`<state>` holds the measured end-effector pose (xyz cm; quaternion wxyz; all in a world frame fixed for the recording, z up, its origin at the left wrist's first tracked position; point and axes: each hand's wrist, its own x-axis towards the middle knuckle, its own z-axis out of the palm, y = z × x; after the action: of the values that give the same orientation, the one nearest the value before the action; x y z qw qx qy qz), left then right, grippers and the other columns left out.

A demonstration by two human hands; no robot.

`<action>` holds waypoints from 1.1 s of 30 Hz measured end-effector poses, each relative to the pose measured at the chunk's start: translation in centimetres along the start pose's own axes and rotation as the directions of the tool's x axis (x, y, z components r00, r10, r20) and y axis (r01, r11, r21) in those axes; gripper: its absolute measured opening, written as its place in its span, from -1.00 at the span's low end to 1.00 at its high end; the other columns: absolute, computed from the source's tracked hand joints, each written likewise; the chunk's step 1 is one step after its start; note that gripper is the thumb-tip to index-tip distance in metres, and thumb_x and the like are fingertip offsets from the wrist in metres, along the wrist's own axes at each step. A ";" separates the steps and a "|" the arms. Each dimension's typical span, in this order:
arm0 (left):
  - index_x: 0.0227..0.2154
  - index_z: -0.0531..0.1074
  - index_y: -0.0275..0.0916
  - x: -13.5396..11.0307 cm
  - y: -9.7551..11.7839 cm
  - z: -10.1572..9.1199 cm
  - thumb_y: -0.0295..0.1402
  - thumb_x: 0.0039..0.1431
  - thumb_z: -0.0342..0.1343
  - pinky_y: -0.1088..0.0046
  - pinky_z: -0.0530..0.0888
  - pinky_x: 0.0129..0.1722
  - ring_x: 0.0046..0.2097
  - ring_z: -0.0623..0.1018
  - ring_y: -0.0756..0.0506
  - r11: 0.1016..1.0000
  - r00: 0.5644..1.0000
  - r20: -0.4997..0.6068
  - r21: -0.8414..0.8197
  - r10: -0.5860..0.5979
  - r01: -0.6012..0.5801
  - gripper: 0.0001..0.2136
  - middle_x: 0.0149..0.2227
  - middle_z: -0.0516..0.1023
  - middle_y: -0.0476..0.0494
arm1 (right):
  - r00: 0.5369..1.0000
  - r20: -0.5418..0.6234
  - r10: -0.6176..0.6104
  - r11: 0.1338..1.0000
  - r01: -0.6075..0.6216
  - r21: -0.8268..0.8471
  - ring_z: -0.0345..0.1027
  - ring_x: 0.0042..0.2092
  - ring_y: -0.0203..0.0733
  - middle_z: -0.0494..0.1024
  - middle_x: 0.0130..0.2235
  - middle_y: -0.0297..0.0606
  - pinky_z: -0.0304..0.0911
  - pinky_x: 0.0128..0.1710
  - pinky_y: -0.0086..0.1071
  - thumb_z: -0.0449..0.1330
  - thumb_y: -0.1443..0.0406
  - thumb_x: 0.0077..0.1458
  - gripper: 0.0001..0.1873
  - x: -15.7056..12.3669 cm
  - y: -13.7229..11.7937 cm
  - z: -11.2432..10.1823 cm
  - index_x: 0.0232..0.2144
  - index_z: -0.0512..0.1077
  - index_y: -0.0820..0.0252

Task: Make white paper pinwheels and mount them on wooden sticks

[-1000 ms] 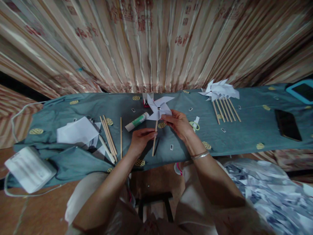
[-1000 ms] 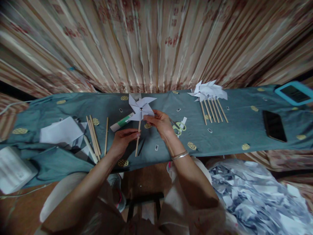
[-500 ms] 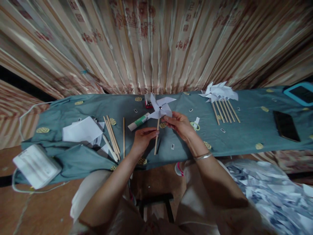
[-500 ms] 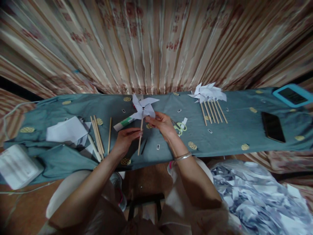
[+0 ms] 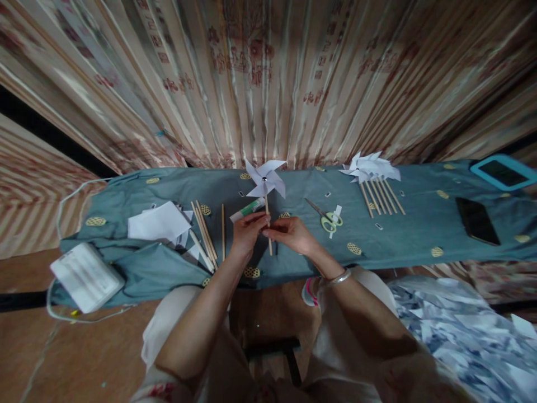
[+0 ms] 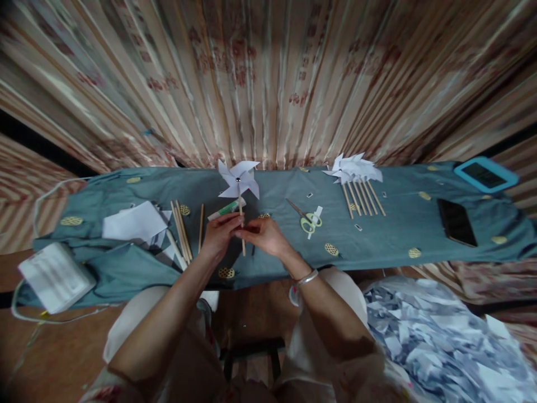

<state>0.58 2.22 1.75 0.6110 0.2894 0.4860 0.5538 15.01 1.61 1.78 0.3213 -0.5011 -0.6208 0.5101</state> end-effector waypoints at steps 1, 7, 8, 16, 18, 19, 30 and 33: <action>-0.51 0.63 -0.27 0.1 0.0 -0.1 -0.26 -0.41 0.48 0.45 0.43 -0.36 -0.46 0.50 0.01 1.000 1.000 -0.005 0.002 0.010 -0.010 -0.69 -0.51 0.61 -0.05 | 1.000 -0.003 0.003 1.000 -0.003 -0.005 0.10 -0.54 -0.36 0.33 -0.63 -0.43 -0.06 -0.54 -0.43 0.34 -0.13 -0.11 -0.49 0.0 -0.1 0.3 -0.62 0.48 0.19; -0.49 0.62 -0.28 0.1 0.1 -0.2 -0.27 -0.39 0.47 0.47 0.41 -0.37 -0.46 0.49 0.02 0.999 1.000 0.006 -0.033 0.027 -0.027 -0.69 -0.50 0.60 -0.03 | 0.998 -0.064 -0.009 0.995 0.003 -0.097 0.13 -0.54 -0.34 0.40 -0.62 -0.41 -0.05 -0.53 -0.42 0.31 -0.13 -0.06 -0.51 -0.1 -0.8 1.1 -0.60 0.51 0.18; -0.48 0.63 -0.27 0.0 0.1 -0.2 -0.26 -0.38 0.47 0.47 0.42 -0.36 -0.44 0.50 0.02 0.999 1.000 0.013 -0.041 0.026 -0.026 -0.69 -0.49 0.60 -0.03 | 0.997 -0.077 -0.014 0.992 0.004 -0.125 0.14 -0.53 -0.33 0.41 -0.62 -0.40 -0.04 -0.52 -0.42 0.29 -0.13 -0.04 -0.50 -0.1 -0.8 0.9 -0.60 0.51 0.18; -0.39 0.64 -0.26 -1.1 0.1 -0.3 -0.19 -0.31 0.46 0.42 0.47 -0.28 -0.34 0.58 -0.05 1.000 0.998 0.069 0.025 -0.008 0.007 -0.63 -0.38 0.65 -0.12 | 0.962 -0.271 -0.024 0.892 -0.102 -0.441 0.19 -0.55 -0.27 0.40 -0.64 -0.35 -0.01 -0.49 -0.36 0.16 -0.15 0.04 -0.46 -2.3 0.1 -6.4 -0.66 0.45 0.13; -0.39 0.64 -0.25 -1.3 -0.1 -0.3 -0.20 -0.29 0.45 0.42 0.47 -0.28 -0.34 0.58 -0.05 0.999 0.996 0.084 0.036 -0.007 0.004 -0.66 -0.39 0.65 -0.11 | 0.943 -0.334 -0.009 0.792 -0.197 -0.577 0.28 -0.52 -0.23 0.49 -0.59 -0.30 0.02 -0.47 -0.35 0.15 -0.07 0.09 -0.53 -2.9 0.7 -9.6 -0.60 0.52 0.14; -0.39 0.64 -0.25 -1.4 -0.2 -0.3 -0.21 -0.28 0.44 0.42 0.47 -0.28 -0.35 0.57 -0.05 0.999 0.996 0.089 0.041 -0.009 0.006 -0.68 -0.39 0.65 -0.11 | 0.927 -0.374 0.011 0.727 -0.264 -0.634 0.33 -0.50 -0.20 0.53 -0.57 -0.27 0.04 -0.46 -0.35 0.14 -0.03 0.12 -0.55 -3.2 1.0 -11.2 -0.56 0.55 0.14; -0.43 0.65 -0.24 -2.1 -0.9 0.3 -0.23 -0.29 0.44 0.43 0.48 -0.30 -0.38 0.57 -0.05 0.998 0.988 0.149 0.050 -0.048 0.041 -0.71 -0.42 0.64 -0.09 | 0.783 -0.589 0.200 0.067 -0.610 -0.789 0.51 -0.01 0.19 0.62 -0.06 0.21 0.30 -0.10 -0.13 0.14 0.17 0.26 -0.61 -2.3 3.5 -21.7 -0.10 0.59 0.36; -0.42 0.66 -0.23 -2.1 -1.1 0.3 -0.23 -0.26 0.43 0.42 0.48 -0.29 -0.37 0.57 -0.05 0.997 0.987 0.157 0.068 -0.042 0.032 -0.72 -0.41 0.64 -0.09 | 0.777 -0.600 0.189 0.072 -0.621 -0.781 0.48 0.05 0.25 0.57 -0.04 0.34 0.30 -0.02 -0.03 0.17 0.20 0.25 -0.57 -1.6 4.6 -22.5 -0.04 0.53 0.50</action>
<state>1.42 0.05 1.47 0.6480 0.3432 0.4591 0.5015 37.28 7.01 3.75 -0.1188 -0.8209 -0.5584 -0.0173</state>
